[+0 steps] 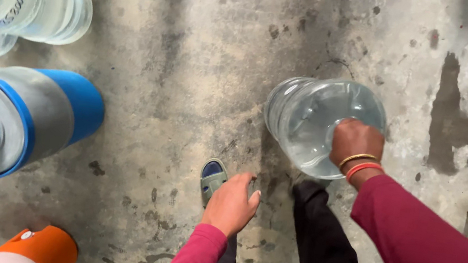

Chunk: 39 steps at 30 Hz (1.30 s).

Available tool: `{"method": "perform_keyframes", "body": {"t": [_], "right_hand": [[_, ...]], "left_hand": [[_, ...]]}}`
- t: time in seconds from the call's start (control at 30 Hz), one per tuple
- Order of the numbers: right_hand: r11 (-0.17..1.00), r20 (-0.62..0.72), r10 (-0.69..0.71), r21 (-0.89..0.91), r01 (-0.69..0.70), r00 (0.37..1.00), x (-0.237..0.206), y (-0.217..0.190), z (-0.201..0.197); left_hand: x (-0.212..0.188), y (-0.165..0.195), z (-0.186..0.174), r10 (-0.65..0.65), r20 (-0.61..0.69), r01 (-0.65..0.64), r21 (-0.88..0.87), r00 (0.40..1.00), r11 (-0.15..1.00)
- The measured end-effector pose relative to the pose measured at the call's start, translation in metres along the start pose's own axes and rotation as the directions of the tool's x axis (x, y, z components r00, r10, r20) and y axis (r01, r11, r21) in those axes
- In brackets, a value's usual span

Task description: The person rolls a large empty water dispenser jug across the floor, unscrews its green cap by hand, and rolls it toward a cloth mat. They spread a round cloth mat on the ground, wipe a jug with a cloth, and position jugs near the mat and filling equipment.

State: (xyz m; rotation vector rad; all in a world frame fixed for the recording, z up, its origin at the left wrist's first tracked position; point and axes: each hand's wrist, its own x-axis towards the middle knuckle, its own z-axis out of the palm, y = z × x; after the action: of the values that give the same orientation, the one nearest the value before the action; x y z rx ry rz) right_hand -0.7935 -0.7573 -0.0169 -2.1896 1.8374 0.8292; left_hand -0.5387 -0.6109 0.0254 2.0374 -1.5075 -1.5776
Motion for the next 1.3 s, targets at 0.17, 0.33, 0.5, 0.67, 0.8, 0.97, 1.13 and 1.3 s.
{"method": "perform_keyframes", "body": {"t": [0.17, 0.33, 0.5, 0.67, 0.8, 0.97, 1.13, 1.3], "right_hand": [[0.999, -0.042, -0.02, 0.034, 0.021, 0.999, 0.005, 0.003, 0.012], [0.995, -0.153, -0.064, 0.072, 0.076, 0.986, 0.003, 0.006, 0.03], [0.987, -0.171, -0.164, -0.023, 0.162, 0.972, 0.007, 0.009, 0.035], [0.955, 0.02, -0.273, 0.123, 0.269, 0.962, 0.007, 0.019, 0.018], [0.901, 0.157, -0.429, 0.142, 0.409, 0.89, -0.001, 0.041, 0.018], [0.917, 0.058, -0.33, 0.257, 0.306, 0.942, -0.021, 0.088, 0.044], [0.874, 0.183, -0.317, 0.439, 0.211, 0.931, -0.032, 0.146, 0.051], [0.857, 0.285, -0.253, 0.51, 0.077, 0.925, -0.007, 0.189, 0.033]], "left_hand": [[0.012, 0.039, 0.016, 0.004, 0.003, -0.004, 0.013, 1.0, 1.0], [0.026, 0.076, 0.057, 0.018, 0.034, -0.018, 0.006, 0.999, 1.0], [0.068, 0.112, 0.11, -0.245, 0.099, 0.259, -0.164, 0.964, 0.952], [0.088, 0.139, 0.122, -0.166, 0.072, 0.177, -0.209, 0.984, 0.962], [0.086, 0.163, 0.125, -0.244, 0.164, 0.258, -0.064, 0.956, 0.964], [0.074, 0.186, 0.154, -0.267, 0.313, 0.321, -0.132, 0.911, 0.938], [0.087, 0.196, 0.175, -0.163, 0.371, 0.102, 0.178, 0.914, 0.979], [0.12, 0.199, 0.159, 0.004, 0.297, -0.031, 0.088, 0.955, 0.996]]}}
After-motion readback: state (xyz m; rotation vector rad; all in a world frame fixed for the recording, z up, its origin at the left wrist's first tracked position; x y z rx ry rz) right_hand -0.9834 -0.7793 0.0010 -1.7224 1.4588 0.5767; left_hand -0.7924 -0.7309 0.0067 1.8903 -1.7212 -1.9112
